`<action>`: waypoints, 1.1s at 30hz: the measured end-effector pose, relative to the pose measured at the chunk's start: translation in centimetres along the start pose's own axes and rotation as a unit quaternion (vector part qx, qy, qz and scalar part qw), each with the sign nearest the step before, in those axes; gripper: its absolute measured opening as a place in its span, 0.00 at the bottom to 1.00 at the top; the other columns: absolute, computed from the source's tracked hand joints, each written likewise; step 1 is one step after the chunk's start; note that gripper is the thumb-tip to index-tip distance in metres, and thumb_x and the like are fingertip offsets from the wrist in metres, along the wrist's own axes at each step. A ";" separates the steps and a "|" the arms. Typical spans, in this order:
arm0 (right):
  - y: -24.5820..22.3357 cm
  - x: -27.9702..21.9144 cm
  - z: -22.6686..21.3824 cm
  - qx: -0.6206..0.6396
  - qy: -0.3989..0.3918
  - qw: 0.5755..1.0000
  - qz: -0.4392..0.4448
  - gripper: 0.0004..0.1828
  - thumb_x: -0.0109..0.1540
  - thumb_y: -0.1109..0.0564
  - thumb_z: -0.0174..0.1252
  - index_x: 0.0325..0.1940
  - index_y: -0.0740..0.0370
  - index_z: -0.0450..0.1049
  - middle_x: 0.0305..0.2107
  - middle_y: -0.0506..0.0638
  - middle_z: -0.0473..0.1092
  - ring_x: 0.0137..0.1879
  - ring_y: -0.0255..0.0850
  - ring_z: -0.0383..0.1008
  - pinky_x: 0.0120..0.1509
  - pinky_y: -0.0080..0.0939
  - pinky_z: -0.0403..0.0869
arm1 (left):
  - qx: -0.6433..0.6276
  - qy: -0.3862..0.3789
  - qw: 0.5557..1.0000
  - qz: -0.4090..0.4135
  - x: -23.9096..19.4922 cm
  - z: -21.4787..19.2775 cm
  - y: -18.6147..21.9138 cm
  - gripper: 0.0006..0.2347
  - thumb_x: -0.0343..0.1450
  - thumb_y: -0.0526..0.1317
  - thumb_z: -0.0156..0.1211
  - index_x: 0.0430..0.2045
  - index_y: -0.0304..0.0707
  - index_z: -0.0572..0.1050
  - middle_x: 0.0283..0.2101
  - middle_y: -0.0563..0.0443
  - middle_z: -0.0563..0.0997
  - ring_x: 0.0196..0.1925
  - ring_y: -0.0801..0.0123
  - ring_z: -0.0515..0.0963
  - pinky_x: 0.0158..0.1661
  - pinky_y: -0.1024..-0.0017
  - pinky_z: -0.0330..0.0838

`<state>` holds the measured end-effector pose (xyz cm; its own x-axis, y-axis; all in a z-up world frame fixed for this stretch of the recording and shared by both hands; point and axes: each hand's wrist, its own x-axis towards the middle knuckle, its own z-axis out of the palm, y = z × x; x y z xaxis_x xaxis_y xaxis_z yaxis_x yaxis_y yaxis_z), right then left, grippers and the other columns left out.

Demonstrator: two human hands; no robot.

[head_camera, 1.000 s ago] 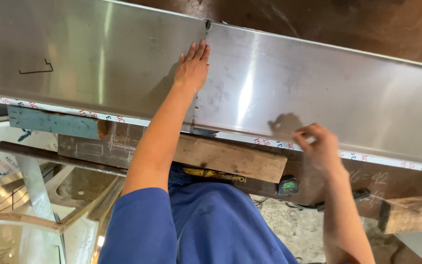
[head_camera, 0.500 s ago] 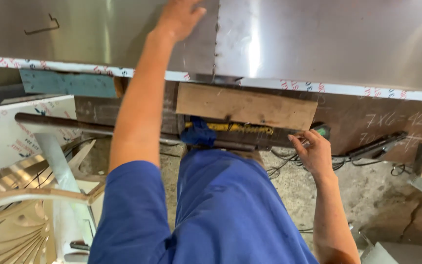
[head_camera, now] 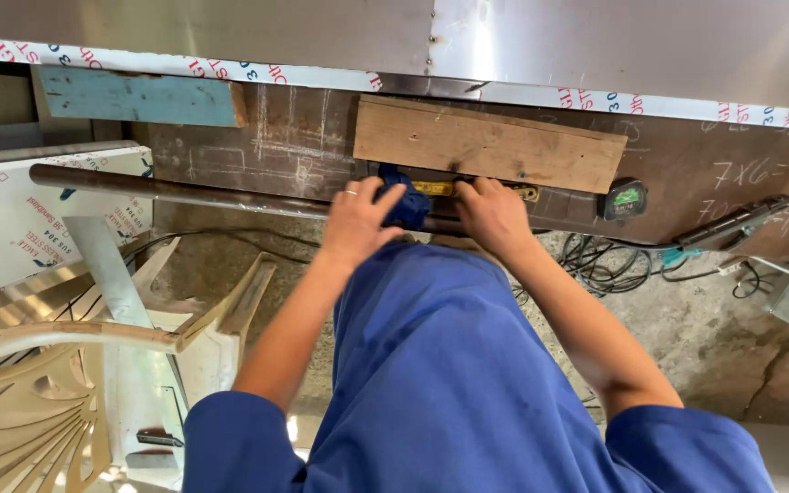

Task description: The person wipes a stainless steel sheet with a blue cloth, positions a hand clamp along the sheet edge on the workbench, and adjusts the sheet's position. They then align a long metal channel against the sheet and hammer along the joined seam to fasten the pieces together.

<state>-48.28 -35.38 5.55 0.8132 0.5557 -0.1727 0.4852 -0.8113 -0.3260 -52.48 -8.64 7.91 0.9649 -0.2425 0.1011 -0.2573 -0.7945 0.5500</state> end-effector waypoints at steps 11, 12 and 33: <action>-2.5 1.6 0.2 -0.016 0.025 0.999 -0.013 0.16 0.50 0.54 0.64 0.39 0.60 0.73 0.40 0.61 0.72 0.45 0.57 0.75 0.45 0.54 0.73 | -0.142 0.168 0.971 -0.089 -3.2 1.3 2.4 0.16 0.59 0.35 0.67 0.41 0.42 0.76 0.41 0.44 0.75 0.45 0.50 0.78 0.45 0.60 0.76; -2.2 1.4 0.6 0.051 -0.038 0.998 0.023 0.18 0.53 0.53 0.65 0.42 0.64 0.72 0.39 0.63 0.71 0.45 0.59 0.75 0.44 0.55 0.73 | -0.164 0.190 0.963 -0.093 -3.2 1.1 2.6 0.16 0.59 0.35 0.67 0.41 0.41 0.76 0.42 0.43 0.75 0.44 0.50 0.79 0.45 0.60 0.76; 12.6 0.6 -12.2 0.333 -0.047 0.895 0.293 0.15 0.65 0.52 0.65 0.41 0.66 0.70 0.21 0.52 0.68 0.26 0.37 0.67 0.29 0.41 0.68 | 0.004 0.158 0.966 -0.205 9.4 1.8 5.7 0.21 0.64 0.49 0.68 0.44 0.34 0.75 0.45 0.36 0.74 0.48 0.41 0.73 0.51 0.47 0.67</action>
<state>-37.82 -47.47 12.67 0.8196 0.1094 -0.5624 -0.3397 -0.6976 -0.6308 -44.94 -16.45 10.54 0.9535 0.2746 0.1238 0.1514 -0.7921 0.5913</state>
